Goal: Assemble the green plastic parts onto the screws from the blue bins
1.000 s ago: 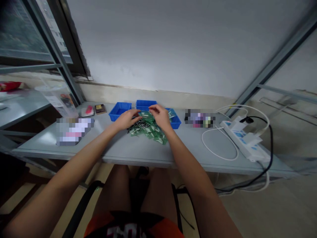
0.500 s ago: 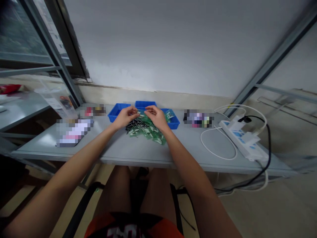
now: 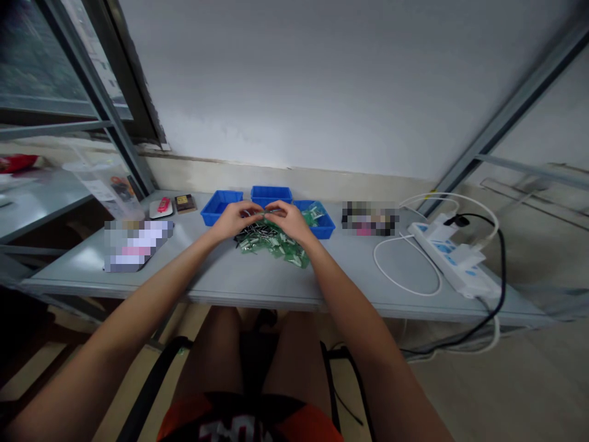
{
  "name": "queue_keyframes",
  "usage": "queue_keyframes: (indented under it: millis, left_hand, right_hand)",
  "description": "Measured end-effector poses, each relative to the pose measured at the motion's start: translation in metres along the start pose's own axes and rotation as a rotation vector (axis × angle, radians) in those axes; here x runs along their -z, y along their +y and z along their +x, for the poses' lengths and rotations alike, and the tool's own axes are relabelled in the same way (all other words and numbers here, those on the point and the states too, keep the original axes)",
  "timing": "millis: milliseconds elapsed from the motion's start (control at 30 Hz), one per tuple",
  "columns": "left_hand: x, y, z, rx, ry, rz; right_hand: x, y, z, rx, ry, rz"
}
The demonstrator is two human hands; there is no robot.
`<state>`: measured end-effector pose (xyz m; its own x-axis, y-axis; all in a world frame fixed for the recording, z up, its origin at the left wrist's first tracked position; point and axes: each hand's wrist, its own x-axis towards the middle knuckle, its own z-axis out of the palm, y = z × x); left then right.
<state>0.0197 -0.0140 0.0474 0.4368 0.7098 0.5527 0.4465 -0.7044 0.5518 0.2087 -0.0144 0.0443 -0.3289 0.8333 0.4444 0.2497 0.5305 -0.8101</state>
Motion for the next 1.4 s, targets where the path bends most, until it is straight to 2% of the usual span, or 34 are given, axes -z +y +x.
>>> queue_keyframes:
  millis: [167,333,500,567,833,1100,1400]
  left_hand:
    - [-0.0002,0.0001,0.0004,0.021,-0.024,-0.013]
    - [0.0000,-0.0011,0.0007,0.059,-0.051,-0.126]
    - [0.0012,-0.0019,-0.0004,0.175,-0.222,-0.378]
    - [0.0025,-0.0012,-0.0011,0.191,-0.258,-0.427]
    - [0.0046,0.0041,-0.0008,0.142,-0.230,-0.336]
    - [0.0013,-0.0029,0.0005,0.116,-0.173,-0.249]
    - [0.0006,-0.0033,0.0004,0.101,-0.139,-0.292]
  right_hand:
    - [-0.0022,0.0003,-0.0003,-0.009,-0.004,-0.010]
    - [-0.0046,-0.0007,-0.0004,0.039,0.086,-0.020]
    - [-0.0059,-0.0011,-0.0011,0.032,0.067,-0.069]
    - [-0.0063,-0.0015,-0.0014,0.036,0.058,-0.060]
    - [-0.0053,-0.0027,-0.0006,0.035,0.031,0.038]
    - [-0.0020,0.0026,-0.0001,-0.002,-0.039,-0.053]
    - [-0.0026,-0.0007,-0.0008,-0.018,-0.070,-0.036]
